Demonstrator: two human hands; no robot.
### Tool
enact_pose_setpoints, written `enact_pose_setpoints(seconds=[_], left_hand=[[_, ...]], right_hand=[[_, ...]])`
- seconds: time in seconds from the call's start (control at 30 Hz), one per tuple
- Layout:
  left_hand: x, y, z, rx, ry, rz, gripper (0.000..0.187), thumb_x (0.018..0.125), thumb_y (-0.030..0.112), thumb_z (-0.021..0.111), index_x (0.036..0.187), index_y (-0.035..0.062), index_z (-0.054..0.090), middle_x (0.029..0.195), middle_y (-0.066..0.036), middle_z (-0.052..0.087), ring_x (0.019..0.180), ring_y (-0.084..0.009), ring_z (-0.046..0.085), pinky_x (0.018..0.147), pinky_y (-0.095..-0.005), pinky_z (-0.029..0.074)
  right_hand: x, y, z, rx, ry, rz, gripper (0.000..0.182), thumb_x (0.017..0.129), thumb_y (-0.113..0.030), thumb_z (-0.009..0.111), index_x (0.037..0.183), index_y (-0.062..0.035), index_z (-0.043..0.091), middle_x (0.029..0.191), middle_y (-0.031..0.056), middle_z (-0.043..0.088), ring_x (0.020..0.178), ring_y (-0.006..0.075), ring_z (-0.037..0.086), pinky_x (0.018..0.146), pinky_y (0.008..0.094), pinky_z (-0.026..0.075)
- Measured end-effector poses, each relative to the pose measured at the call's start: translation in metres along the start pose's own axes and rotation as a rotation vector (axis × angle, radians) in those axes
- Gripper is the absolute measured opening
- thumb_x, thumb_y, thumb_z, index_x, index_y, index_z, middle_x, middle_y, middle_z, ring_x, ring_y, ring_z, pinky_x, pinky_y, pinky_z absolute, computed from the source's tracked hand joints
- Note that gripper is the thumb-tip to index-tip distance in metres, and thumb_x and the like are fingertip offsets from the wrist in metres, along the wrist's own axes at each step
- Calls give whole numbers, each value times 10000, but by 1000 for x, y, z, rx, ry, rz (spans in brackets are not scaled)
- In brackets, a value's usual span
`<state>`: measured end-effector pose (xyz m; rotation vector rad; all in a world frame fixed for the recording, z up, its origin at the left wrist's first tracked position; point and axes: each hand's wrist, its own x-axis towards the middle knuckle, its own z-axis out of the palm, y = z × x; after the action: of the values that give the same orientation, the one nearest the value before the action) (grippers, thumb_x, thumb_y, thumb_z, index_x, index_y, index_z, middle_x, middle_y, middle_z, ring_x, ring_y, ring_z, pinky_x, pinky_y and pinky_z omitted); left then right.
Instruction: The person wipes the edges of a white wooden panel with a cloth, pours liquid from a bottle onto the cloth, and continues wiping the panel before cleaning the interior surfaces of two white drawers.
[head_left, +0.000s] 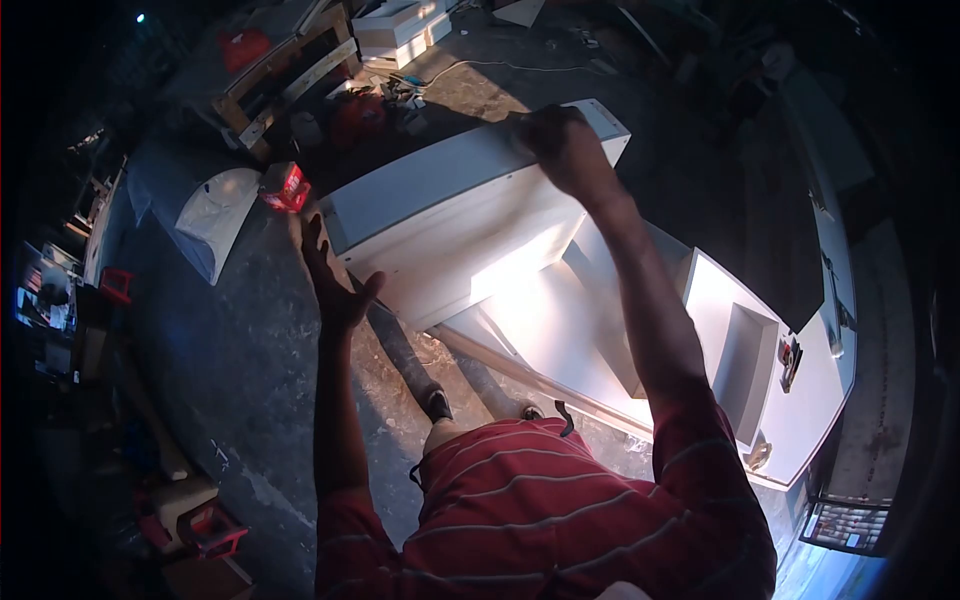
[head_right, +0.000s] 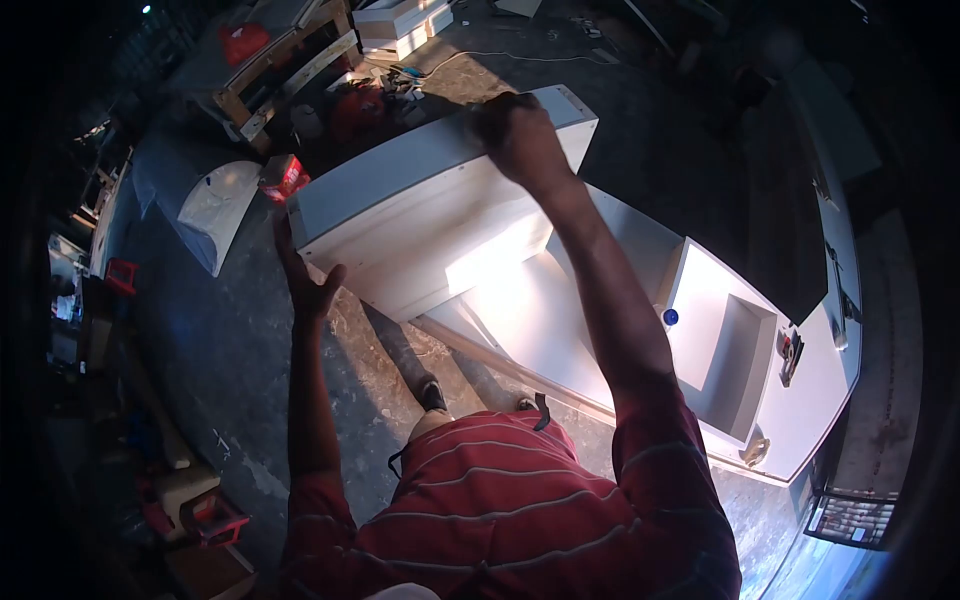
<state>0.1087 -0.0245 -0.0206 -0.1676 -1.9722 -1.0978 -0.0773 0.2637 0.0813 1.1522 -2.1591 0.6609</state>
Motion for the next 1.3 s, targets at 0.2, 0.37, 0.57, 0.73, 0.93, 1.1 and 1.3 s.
enact_pose_setpoints(seconds=[0.2, 0.37, 0.57, 0.73, 0.93, 1.1, 1.3], left_hand=[[-11, -34, 26, -410, -233, -317, 846, 582, 166, 820, 1258, -24, 348, 1074, -142, 544, 957, -243, 571, 824, -367, 494], [-19, -32, 29, -245, -231, -184, 990, 599, 299, 832, 1337, -23, 258, 1234, -214, 423, 1132, -326, 469, 921, -442, 418], [-29, -36, 35, -191, -253, -83, 1125, 629, 396, 810, 1411, -29, 122, 1321, -252, 319, 1221, -380, 385, 976, -487, 361], [-30, -41, 34, -230, -236, -84, 1122, 648, 396, 800, 1414, -33, 103, 1341, -264, 300, 1228, -381, 377, 977, -490, 366], [-29, -45, 35, -172, -262, -55, 1134, 651, 396, 795, 1424, -17, 77, 1358, -270, 277, 1244, -381, 357, 983, -503, 351], [-38, -44, 36, -158, -267, -63, 1140, 642, 393, 800, 1421, -23, 79, 1363, -270, 271, 1262, -381, 333, 997, -508, 325], [-46, -50, 34, -99, -245, -101, 1163, 620, 385, 818, 1414, -49, 87, 1381, -278, 263, 1267, -399, 331, 1009, -487, 324]], right_hand=[[19, -157, 26, 252, -133, -77, 208, 743, -106, 696, 935, -40, 647, 992, 109, 619, 965, 284, 555, 872, 383, 441], [-9, -10, -15, -2, -84, 198, 181, 850, -170, 589, 955, -41, 659, 953, 125, 645, 835, 274, 616, 757, 364, 492], [12, -52, -24, 335, -171, 507, 198, 894, -177, 548, 992, -36, 647, 934, 127, 648, 851, 275, 631, 789, 344, 491], [30, -155, 5, 205, -385, -67, 250, 836, -130, 636, 1074, -56, 625, 1145, 112, 596, 1099, 270, 536, 937, 393, 428], [33, 23, -41, -581, -792, 209, 310, 865, -149, 522, 1161, -69, 565, 1137, 82, 604, 1026, 166, 585, 837, 294, 483], [26, -22, -40, 70, -330, 351, 324, 864, -252, 575, 1112, -45, 596, 1064, 131, 618, 1003, 247, 590, 864, 326, 474], [30, -179, 17, 177, -304, 1, 280, 790, -134, 666, 1067, -92, 646, 1176, 117, 584, 1171, 295, 499, 986, 429, 406]])
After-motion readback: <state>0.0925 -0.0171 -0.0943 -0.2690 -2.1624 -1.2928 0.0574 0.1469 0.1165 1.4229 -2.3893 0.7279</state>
